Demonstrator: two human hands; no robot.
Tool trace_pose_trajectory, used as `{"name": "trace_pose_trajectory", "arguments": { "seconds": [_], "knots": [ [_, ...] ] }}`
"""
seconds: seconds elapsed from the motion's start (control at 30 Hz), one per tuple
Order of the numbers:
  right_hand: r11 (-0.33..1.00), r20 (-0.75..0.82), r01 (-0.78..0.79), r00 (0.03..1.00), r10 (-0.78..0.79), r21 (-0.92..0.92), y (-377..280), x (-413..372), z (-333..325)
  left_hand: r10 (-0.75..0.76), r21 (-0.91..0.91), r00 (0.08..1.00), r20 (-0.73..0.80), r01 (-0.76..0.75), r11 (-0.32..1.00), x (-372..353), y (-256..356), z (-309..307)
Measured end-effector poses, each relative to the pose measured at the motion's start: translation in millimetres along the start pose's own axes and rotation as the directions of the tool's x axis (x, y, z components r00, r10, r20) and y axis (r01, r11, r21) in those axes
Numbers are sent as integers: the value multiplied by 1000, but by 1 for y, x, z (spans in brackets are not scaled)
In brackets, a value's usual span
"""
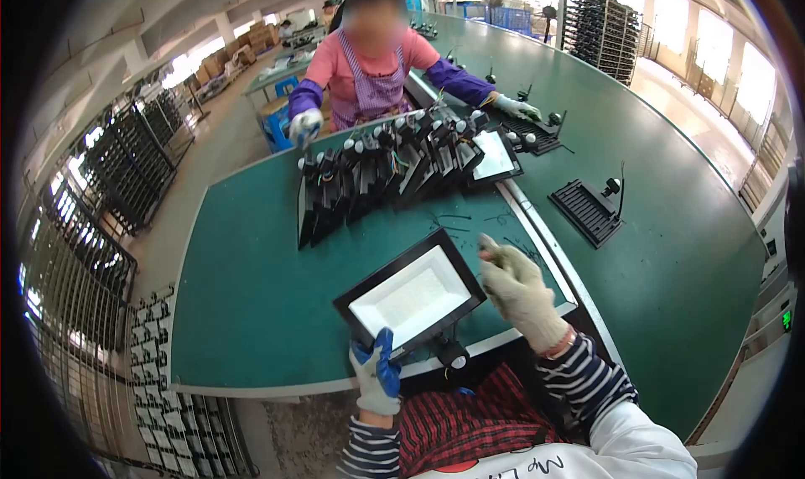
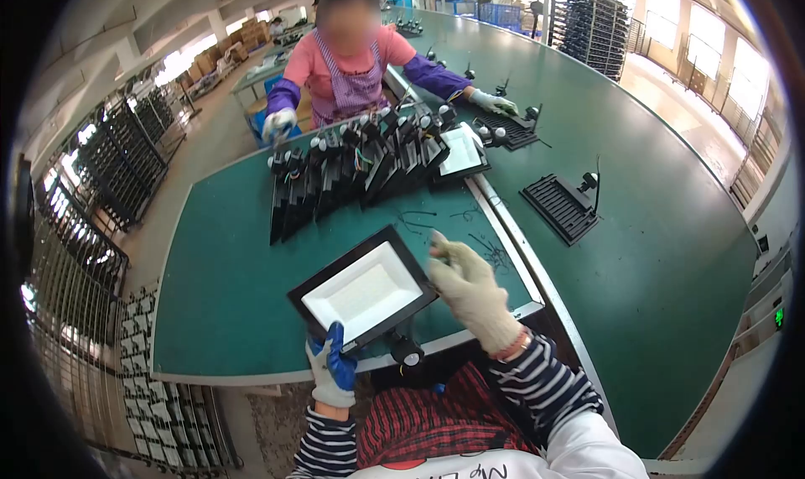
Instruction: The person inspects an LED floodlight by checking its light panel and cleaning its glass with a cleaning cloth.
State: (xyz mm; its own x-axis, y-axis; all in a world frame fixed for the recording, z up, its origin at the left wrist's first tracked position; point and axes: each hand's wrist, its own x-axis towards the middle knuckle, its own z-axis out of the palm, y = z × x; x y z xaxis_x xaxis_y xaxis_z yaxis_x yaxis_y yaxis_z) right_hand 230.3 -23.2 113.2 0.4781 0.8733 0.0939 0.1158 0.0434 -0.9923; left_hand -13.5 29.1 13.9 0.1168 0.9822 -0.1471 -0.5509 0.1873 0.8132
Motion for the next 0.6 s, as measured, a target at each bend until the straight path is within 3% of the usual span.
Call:
{"name": "trace_pose_trajectory", "arguments": {
  "seconds": [0.03,0.07,0.1,0.17,0.2,0.27,0.3,0.33,0.37,0.4,0.43,0.53,0.6],
  "knots": [
    [951,40,-259,966,255,172,-13,-11,-13,52,62,998,19,-53,997,-7,16,13],
    [885,98,-346,938,332,312,-16,-19,-17,96,101,994,53,-101,990,-12,26,20],
    [825,237,-485,872,429,289,-6,-18,-22,135,138,987,87,-146,980,-18,36,23],
    [673,496,-716,659,565,185,20,-11,-30,216,343,927,308,-320,883,-19,49,23],
    [535,639,-716,675,368,447,23,-23,-30,257,454,848,464,-476,753,-18,52,22],
    [209,660,-849,512,550,485,9,-17,-15,292,193,567,770,-643,741,-31,83,49],
    [205,771,-893,449,453,400,5,-15,-17,290,41,391,874,-653,756,-38,98,63],
    [224,862,-924,373,344,311,0,-12,-19,223,14,168,960,-827,562,-38,107,66],
    [403,968,-898,232,93,177,-5,-13,-34,142,-113,-66,988,-928,356,-37,117,69],
    [476,943,-871,250,219,120,3,-10,-26,24,-52,-46,999,-931,361,-53,126,68],
    [537,897,-842,282,341,61,14,-10,-16,148,-251,-210,966,-895,369,-54,121,83],
    [439,820,-897,289,494,51,30,-28,-24,108,-273,-251,962,-891,364,-65,115,82],
    [733,889,-671,396,228,112,49,-23,-11,137,-310,-278,951,-866,393,-67,113,92]
  ]
}}
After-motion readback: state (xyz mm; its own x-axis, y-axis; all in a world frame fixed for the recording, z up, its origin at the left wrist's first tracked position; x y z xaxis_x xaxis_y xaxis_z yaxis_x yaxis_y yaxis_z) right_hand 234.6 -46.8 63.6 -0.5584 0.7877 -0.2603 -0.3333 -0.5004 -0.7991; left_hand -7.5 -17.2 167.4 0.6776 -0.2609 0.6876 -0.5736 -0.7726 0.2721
